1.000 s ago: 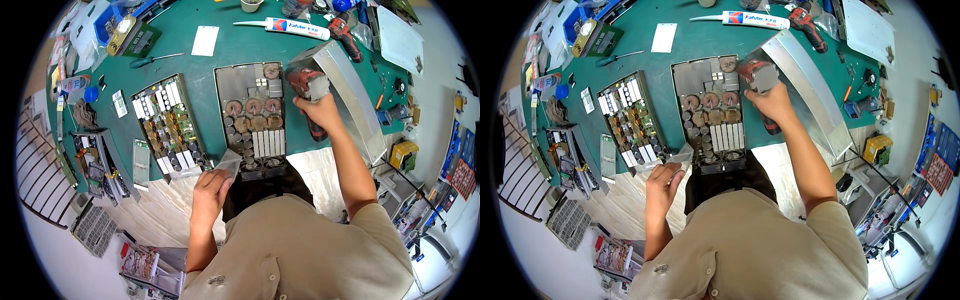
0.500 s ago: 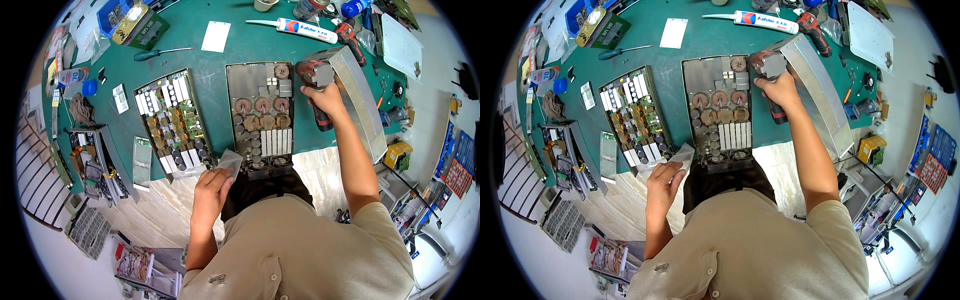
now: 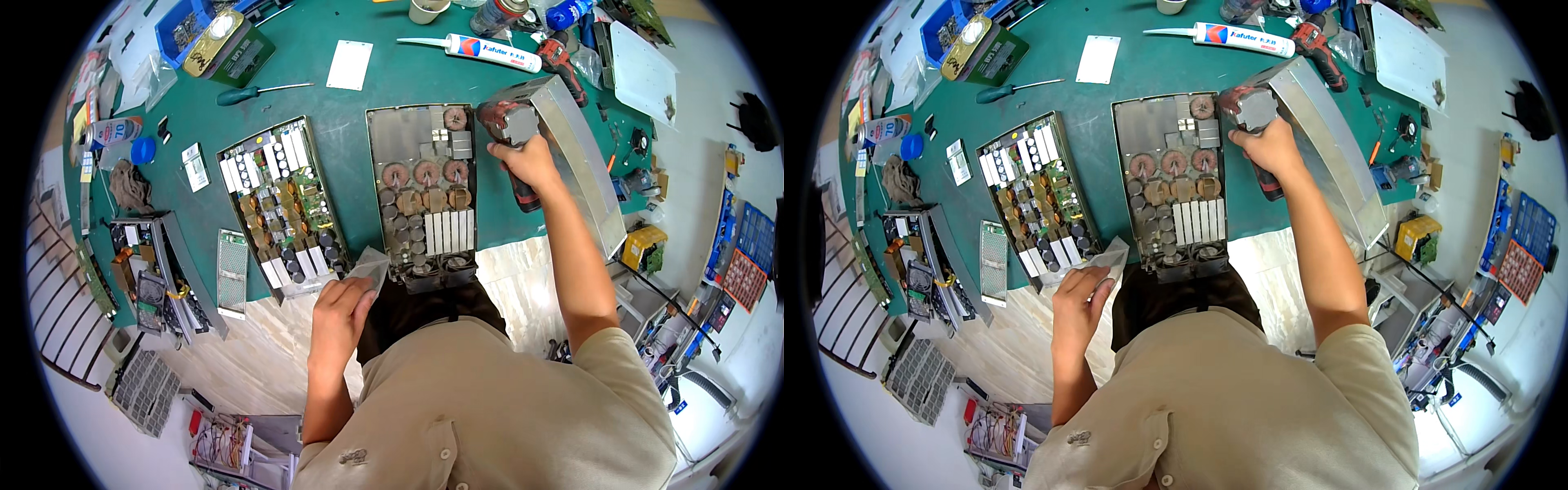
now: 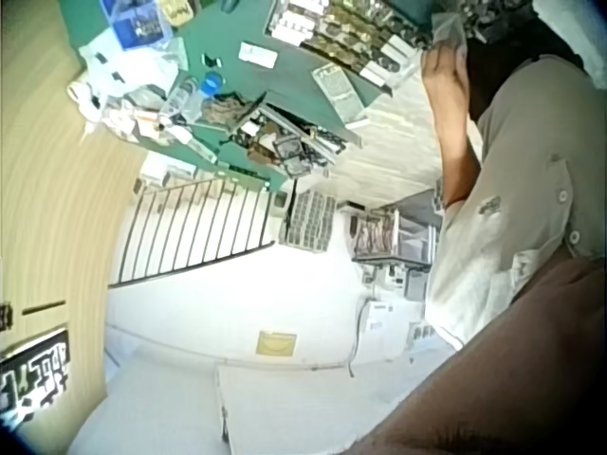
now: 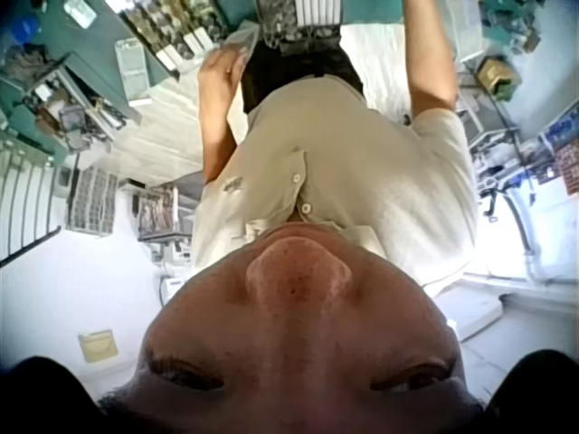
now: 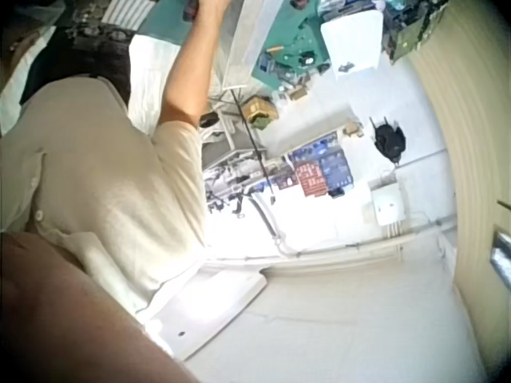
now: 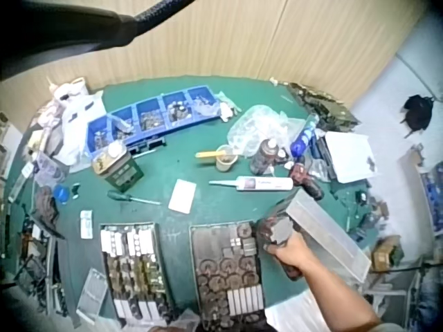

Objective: The person uses a power screwdriver to remove screws from electronic components, then removes internal circuit boards from metal housings by hand.

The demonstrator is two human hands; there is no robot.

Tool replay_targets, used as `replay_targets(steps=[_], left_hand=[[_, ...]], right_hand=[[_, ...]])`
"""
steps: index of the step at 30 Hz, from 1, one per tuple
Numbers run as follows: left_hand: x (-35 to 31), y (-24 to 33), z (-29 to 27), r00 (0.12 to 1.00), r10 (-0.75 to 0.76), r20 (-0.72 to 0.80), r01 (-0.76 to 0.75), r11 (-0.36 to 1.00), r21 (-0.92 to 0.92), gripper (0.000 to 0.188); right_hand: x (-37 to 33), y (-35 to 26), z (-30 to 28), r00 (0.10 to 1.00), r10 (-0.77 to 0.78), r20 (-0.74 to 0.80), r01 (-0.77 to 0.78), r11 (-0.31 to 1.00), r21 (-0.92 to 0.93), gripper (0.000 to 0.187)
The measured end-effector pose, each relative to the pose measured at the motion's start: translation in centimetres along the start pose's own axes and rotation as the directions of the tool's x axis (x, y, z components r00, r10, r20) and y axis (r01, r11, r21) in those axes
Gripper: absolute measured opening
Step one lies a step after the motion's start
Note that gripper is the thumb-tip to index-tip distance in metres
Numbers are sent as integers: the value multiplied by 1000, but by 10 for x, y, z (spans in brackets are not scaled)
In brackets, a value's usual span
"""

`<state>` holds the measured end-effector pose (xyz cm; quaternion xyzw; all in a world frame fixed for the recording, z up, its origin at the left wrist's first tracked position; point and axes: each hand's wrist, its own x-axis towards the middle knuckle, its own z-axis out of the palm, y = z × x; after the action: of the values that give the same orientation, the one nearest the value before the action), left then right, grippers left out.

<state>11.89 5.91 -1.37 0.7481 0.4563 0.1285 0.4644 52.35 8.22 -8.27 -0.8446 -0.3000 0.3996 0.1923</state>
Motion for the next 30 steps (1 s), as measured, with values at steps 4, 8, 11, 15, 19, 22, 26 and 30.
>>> replay_targets(steps=[4, 8, 11, 15, 19, 22, 26, 30], left_hand=[[-1, -2, -2, 1000, 14, -2, -14, 1000, -5, 17], [1, -1, -3, 1000, 20, 5, -20, 1000, -1, 17], [-1, -1, -3, 1000, 16, 6, -16, 1000, -2, 17], [-4, -2, -4, 1000, 5, -2, -5, 1000, 0, 17], [-4, -5, -4, 1000, 0, 0, 0, 1000, -3, 17], [-2, -2, -3, 1000, 15, -9, -15, 1000, -12, 17], [-2, -2, -4, 1000, 11, -2, -11, 1000, 7, 19], [1, -4, -6, 999, 32, 11, -32, 1000, 1, 17]], right_hand=[[-9, -7, -4, 999, 40, 24, -41, 998, 46, 42], [1, -12, -3, 1000, 22, 11, -22, 996, 83, 43], [7, -13, 0, 999, 43, -1, -43, 999, 22, 42], [7, -12, 2, 999, 49, -8, -48, 995, 85, 35], [9, -13, 0, 997, 72, 41, -74, 995, 69, 43], [9, -17, 1, 998, 46, 34, -48, 997, 59, 43], [11, -16, 1, 999, 31, 42, -32, 999, 22, 43], [12, -27, 6, 1000, -22, 16, 22, 999, -42, 38]])
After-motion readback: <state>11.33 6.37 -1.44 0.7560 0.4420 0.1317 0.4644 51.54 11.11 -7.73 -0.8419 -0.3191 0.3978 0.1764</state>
